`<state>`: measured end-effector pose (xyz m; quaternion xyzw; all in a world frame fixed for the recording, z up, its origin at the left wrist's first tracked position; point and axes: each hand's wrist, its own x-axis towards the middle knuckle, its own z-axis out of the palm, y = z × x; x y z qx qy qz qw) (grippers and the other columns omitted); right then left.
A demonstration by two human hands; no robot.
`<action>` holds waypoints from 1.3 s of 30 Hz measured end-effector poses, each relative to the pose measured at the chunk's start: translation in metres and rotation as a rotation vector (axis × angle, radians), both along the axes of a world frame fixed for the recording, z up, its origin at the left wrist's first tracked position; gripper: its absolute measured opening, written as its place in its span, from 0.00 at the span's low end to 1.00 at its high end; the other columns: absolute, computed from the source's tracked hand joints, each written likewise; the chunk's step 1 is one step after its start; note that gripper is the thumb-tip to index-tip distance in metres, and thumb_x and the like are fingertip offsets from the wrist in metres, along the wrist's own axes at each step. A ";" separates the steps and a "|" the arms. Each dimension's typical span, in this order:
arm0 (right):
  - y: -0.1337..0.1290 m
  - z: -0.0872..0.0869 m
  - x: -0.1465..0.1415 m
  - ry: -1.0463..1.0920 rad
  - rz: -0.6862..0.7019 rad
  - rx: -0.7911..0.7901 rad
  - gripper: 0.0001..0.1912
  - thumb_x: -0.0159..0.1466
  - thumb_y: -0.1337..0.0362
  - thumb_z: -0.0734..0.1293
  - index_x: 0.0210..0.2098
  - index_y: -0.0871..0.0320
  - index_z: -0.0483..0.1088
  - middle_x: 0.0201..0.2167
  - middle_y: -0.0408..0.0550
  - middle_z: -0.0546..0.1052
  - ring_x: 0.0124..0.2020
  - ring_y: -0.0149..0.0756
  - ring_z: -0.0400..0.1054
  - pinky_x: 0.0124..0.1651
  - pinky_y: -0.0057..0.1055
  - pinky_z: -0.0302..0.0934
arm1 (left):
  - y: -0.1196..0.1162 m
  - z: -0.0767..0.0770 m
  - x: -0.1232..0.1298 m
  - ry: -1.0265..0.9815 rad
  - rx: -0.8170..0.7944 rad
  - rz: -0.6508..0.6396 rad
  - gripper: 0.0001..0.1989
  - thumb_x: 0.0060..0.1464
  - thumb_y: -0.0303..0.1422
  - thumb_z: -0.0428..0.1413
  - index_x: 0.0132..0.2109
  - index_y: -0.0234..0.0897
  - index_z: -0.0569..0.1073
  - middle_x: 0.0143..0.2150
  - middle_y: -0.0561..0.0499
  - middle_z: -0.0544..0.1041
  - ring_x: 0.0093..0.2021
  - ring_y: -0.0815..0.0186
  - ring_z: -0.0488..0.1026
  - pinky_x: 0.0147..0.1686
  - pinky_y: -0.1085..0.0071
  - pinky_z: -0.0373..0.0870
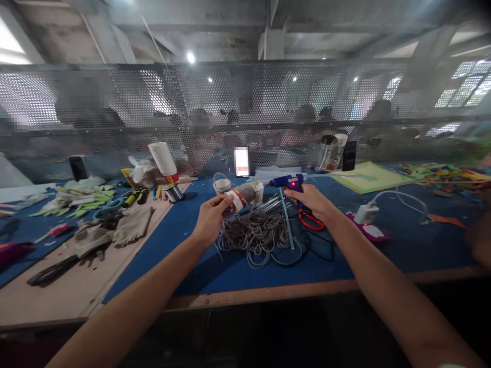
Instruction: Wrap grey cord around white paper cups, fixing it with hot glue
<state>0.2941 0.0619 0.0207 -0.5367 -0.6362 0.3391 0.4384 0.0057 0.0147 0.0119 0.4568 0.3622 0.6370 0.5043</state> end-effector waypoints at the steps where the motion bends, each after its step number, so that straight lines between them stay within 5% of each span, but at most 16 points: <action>1: 0.004 -0.001 0.004 0.021 0.033 -0.043 0.14 0.55 0.55 0.72 0.29 0.60 0.72 0.19 0.40 0.70 0.22 0.29 0.62 0.27 0.27 0.58 | 0.000 0.000 0.000 0.003 0.000 -0.005 0.15 0.42 0.39 0.70 0.30 0.31 0.78 0.26 0.52 0.74 0.27 0.72 0.69 0.33 0.72 0.69; 11: 0.031 -0.023 0.024 -0.196 -0.024 -0.163 0.20 0.58 0.48 0.70 0.25 0.60 0.75 0.25 0.51 0.79 0.27 0.34 0.70 0.35 0.31 0.66 | -0.002 -0.002 0.002 -0.022 -0.026 -0.015 0.14 0.41 0.38 0.70 0.31 0.31 0.79 0.26 0.52 0.74 0.27 0.72 0.70 0.34 0.72 0.71; 17: 0.032 -0.021 0.029 -0.598 -0.204 -0.185 0.30 0.61 0.39 0.63 0.25 0.61 0.76 0.32 0.62 0.80 0.40 0.52 0.75 0.46 0.43 0.64 | -0.004 -0.002 0.002 -0.007 -0.025 -0.049 0.14 0.42 0.38 0.70 0.31 0.32 0.79 0.26 0.52 0.74 0.27 0.72 0.69 0.33 0.73 0.70; 21: 0.025 -0.018 0.022 -0.794 -0.322 -0.145 0.32 0.63 0.40 0.60 0.36 0.64 0.77 0.43 0.70 0.78 0.51 0.60 0.71 0.51 0.46 0.61 | -0.003 -0.003 0.001 0.030 -0.008 -0.076 0.14 0.43 0.38 0.70 0.30 0.32 0.79 0.25 0.53 0.73 0.28 0.71 0.69 0.33 0.74 0.69; 26: 0.014 -0.017 0.013 -0.901 -0.393 -0.084 0.28 0.66 0.46 0.61 0.45 0.67 0.74 0.46 0.69 0.77 0.53 0.56 0.70 0.53 0.44 0.60 | -0.004 -0.004 0.002 0.048 0.025 -0.101 0.12 0.46 0.37 0.68 0.31 0.31 0.79 0.26 0.53 0.73 0.28 0.72 0.69 0.33 0.75 0.69; 29: 0.004 -0.011 0.005 -0.872 -0.445 0.142 0.20 0.66 0.53 0.62 0.47 0.63 0.73 0.50 0.64 0.74 0.55 0.52 0.68 0.54 0.43 0.59 | -0.005 -0.003 0.003 0.036 0.032 -0.107 0.12 0.46 0.36 0.69 0.32 0.31 0.80 0.26 0.52 0.74 0.28 0.72 0.69 0.34 0.75 0.70; 32: -0.009 -0.004 -0.011 -0.604 -0.234 0.423 0.11 0.67 0.59 0.63 0.40 0.58 0.74 0.43 0.53 0.77 0.46 0.41 0.70 0.50 0.37 0.61 | -0.004 -0.004 0.003 0.019 0.036 -0.109 0.12 0.45 0.36 0.69 0.33 0.31 0.80 0.27 0.52 0.74 0.29 0.72 0.70 0.34 0.75 0.70; 35: -0.025 -0.003 -0.034 -0.315 0.192 0.448 0.12 0.66 0.56 0.65 0.43 0.57 0.74 0.39 0.47 0.76 0.39 0.34 0.71 0.45 0.31 0.63 | -0.004 -0.003 0.003 0.001 0.029 -0.100 0.12 0.44 0.35 0.69 0.33 0.30 0.80 0.30 0.50 0.76 0.29 0.72 0.70 0.35 0.74 0.70; 39: -0.040 -0.012 -0.058 -0.310 0.347 0.428 0.17 0.61 0.56 0.72 0.47 0.56 0.74 0.33 0.43 0.72 0.32 0.32 0.67 0.38 0.31 0.62 | -0.005 -0.001 0.005 0.016 0.040 -0.094 0.13 0.44 0.34 0.69 0.36 0.31 0.81 0.33 0.49 0.78 0.31 0.71 0.72 0.37 0.74 0.71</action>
